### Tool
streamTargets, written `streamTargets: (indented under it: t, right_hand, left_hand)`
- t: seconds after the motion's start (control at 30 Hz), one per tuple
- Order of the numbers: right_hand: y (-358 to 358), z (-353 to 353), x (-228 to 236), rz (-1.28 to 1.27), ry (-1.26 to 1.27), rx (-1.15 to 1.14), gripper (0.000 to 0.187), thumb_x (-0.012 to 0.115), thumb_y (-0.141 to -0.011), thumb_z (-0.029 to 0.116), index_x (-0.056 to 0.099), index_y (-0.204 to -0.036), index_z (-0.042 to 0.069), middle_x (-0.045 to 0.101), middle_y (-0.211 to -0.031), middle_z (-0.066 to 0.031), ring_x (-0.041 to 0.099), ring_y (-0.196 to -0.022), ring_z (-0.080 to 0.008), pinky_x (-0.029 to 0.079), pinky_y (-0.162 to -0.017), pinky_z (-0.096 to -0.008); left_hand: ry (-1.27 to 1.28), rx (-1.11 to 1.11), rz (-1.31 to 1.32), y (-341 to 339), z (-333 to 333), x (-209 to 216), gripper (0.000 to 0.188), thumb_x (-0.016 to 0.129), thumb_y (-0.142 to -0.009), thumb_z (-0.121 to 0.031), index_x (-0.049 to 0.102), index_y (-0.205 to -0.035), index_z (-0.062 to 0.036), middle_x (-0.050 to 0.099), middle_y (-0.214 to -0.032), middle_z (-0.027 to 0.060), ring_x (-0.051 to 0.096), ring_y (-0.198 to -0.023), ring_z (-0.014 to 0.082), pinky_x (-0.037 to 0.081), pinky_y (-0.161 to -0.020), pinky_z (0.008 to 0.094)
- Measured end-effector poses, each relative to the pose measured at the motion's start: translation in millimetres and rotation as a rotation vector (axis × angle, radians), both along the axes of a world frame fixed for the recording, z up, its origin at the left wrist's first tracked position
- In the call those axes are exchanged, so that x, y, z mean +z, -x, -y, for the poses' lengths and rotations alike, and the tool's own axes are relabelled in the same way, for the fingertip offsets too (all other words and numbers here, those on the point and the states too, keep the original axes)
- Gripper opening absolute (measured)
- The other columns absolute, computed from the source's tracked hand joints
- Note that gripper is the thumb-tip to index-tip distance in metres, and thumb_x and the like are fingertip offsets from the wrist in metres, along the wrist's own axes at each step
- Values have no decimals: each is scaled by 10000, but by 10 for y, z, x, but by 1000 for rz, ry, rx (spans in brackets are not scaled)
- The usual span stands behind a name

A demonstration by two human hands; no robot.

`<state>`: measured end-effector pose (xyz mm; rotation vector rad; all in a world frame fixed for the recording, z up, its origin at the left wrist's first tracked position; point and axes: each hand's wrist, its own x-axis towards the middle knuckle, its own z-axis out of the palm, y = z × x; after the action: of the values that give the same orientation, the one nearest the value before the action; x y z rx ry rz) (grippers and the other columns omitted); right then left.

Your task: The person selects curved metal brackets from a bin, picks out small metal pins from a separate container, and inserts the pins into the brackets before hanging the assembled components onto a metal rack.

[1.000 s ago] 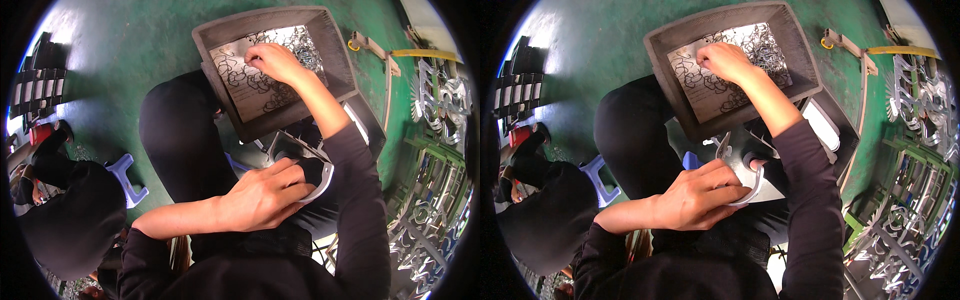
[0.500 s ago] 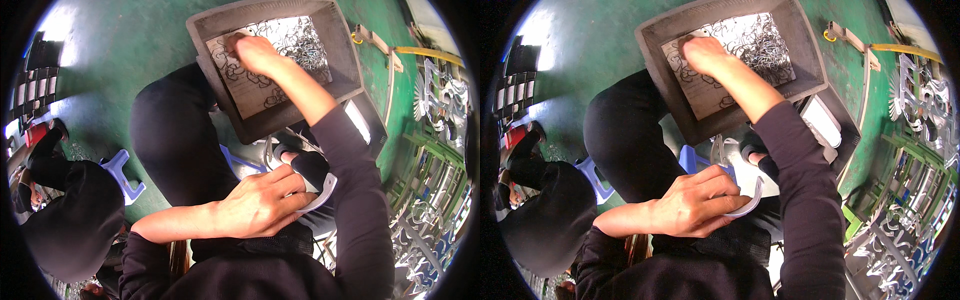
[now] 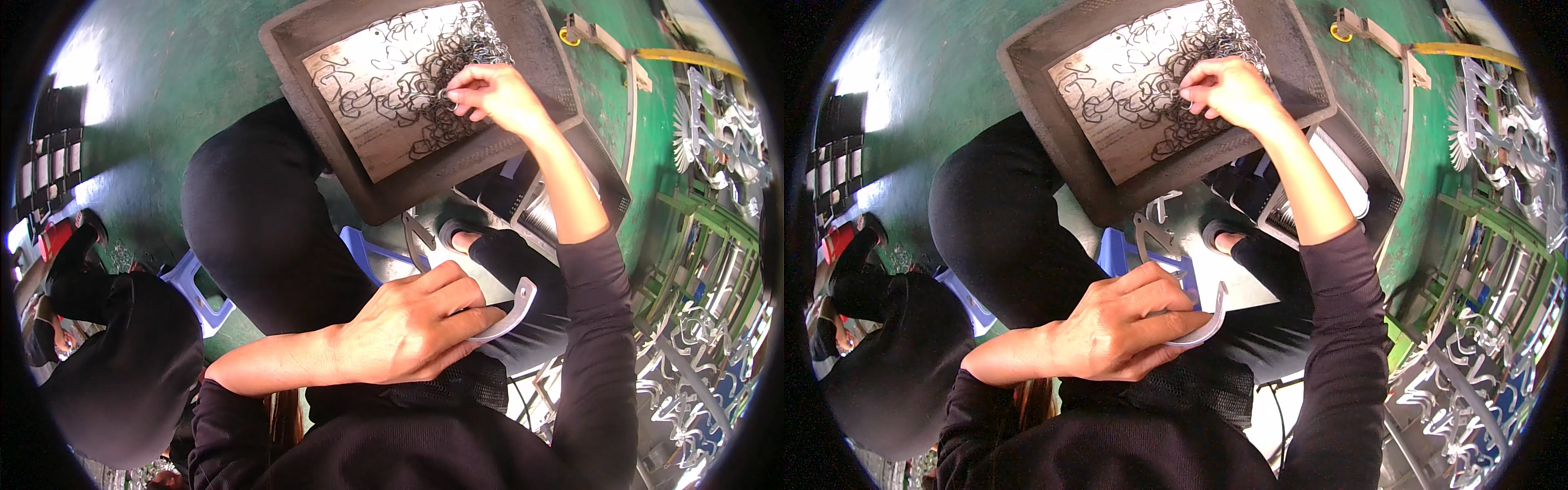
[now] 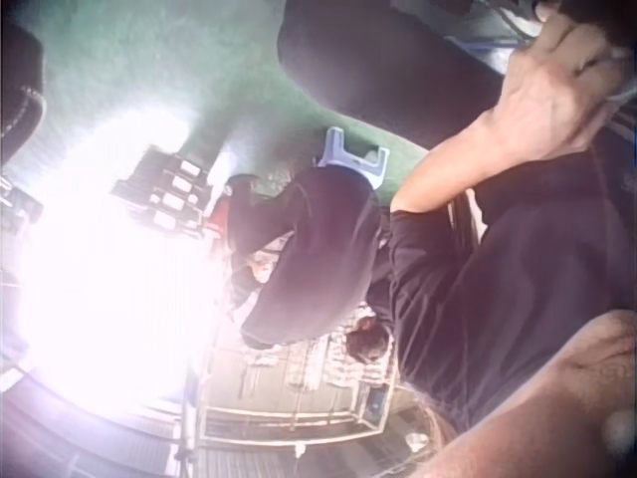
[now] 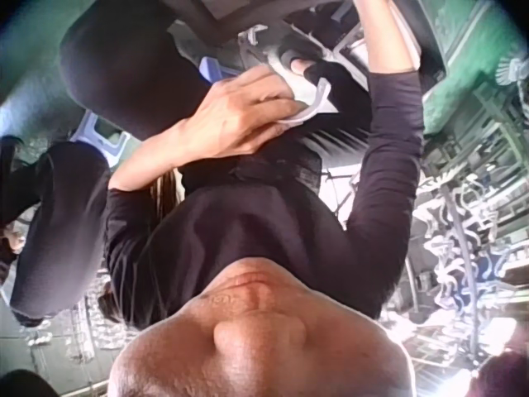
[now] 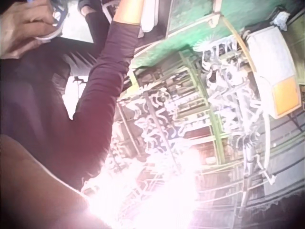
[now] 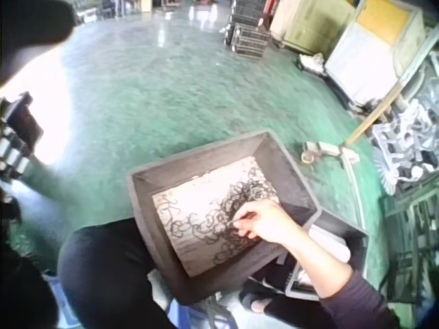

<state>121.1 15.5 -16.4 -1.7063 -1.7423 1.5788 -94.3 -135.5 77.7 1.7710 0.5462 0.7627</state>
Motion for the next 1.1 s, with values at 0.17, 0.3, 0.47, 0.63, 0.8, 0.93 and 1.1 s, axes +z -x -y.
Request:
streamTargets:
  t: [0.17,0.3,0.47,0.63,0.8,0.93,1.1]
  right_hand:
    - [202,3,-231,415,-447,345,206,615,-718,83,632,-923,94,633,-885,-104,607,-863,-276,473,-760,-354]
    - [309,-20,-281,467,-473,808,244,556,-691,26,614,-915,104,595,-905,-103,593,-849,-301,473,-710,-393]
    - [387,-14,-400,585,-589,1047,238,502,-736,88,629,-935,126,598,-928,-110,605,-744,-317,483,-614,-399]
    - [337,22,-471,623,-625,1098,230,516,-736,86,624,-938,103,598,-945,-114,602,-800,-312,488,-628,-399]
    - [230,82,-148,486,-543,778,199,546,-731,31,608,-919,48,624,-899,-136,609,-835,-312,483,-668,-395]
    - [36,225,215,24,-483,312,128,565,-809,41,581,-936,37,601,-788,-88,581,-700,-201,439,-565,-323]
    - [81,744,1213,-268,-214,-94,109,609,-819,76,616,-908,15,618,-766,-11,503,-616,-41,429,-562,-196]
  left_hand:
    - [16,-29,-14,-32,-26,23,340,704,-612,-92,625,-938,-34,520,-819,49,540,-764,211,486,-575,299]
    - [19,-24,11,-60,-46,50,328,689,-627,-105,628,-942,-38,523,-809,46,544,-757,207,487,-573,297]
    - [12,-19,12,-61,-4,70,311,676,-651,-124,629,-947,-41,523,-801,45,547,-753,201,487,-569,291]
    - [4,-18,23,-47,30,111,308,676,-651,-117,630,-946,-38,525,-798,46,549,-756,203,486,-567,288]
    - [-26,-18,2,-22,99,262,312,690,-629,-79,627,-930,-31,526,-799,48,547,-743,212,480,-585,304]
    - [-74,-3,-12,-17,154,410,279,694,-623,-28,623,-892,-17,532,-792,58,546,-719,223,463,-598,320]
    - [-142,63,-55,42,240,567,211,662,-682,-23,633,-891,-40,530,-775,54,532,-694,209,447,-591,305]
